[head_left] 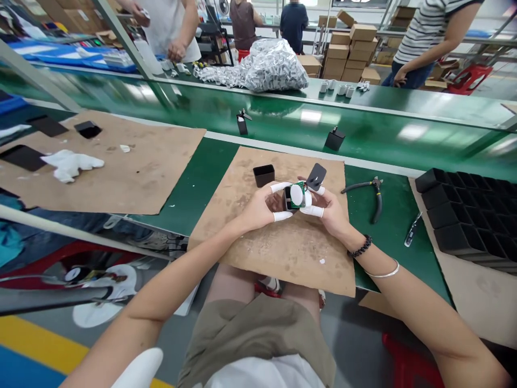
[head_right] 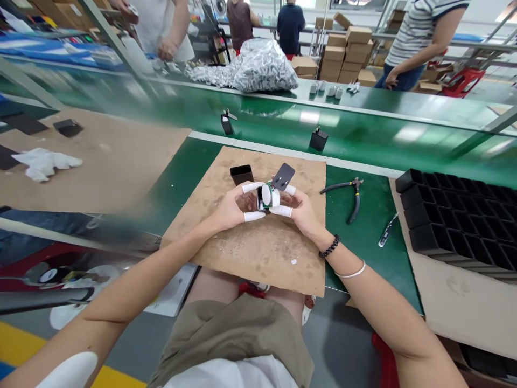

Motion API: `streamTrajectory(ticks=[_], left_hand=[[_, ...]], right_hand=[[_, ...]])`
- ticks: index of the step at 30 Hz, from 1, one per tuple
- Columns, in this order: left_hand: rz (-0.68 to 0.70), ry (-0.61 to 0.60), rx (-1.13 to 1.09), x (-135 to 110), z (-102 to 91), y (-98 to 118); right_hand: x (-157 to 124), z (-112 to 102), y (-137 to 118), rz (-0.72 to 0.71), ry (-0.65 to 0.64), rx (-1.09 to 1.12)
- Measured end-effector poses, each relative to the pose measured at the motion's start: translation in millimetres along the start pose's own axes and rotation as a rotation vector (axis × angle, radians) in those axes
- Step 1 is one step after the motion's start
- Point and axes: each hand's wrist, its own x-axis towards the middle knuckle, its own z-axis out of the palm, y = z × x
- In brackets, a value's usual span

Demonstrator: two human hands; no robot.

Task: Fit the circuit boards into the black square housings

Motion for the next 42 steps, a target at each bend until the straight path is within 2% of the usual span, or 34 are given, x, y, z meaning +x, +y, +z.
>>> streamTrajectory(ticks=[14,28,35,42], left_hand=[[0.326,0.062,0.173,2,-3.3,-9],[0.357,0.071,0.199,1,-3.8,-3],[0.343,0.068,0.159,1,-3.0,-2],[0.399,0.098,0.203,0,-3.0,-4]], right_hand=[[0,-6,5,-0.055,-0.066,-0.111],[1,-4,6,-0.098,-0.087,-0.120],[0,-4,6,-0.058,-0.081,-0.057],[-1,0,5,-0.037,-0.049,-0.037]])
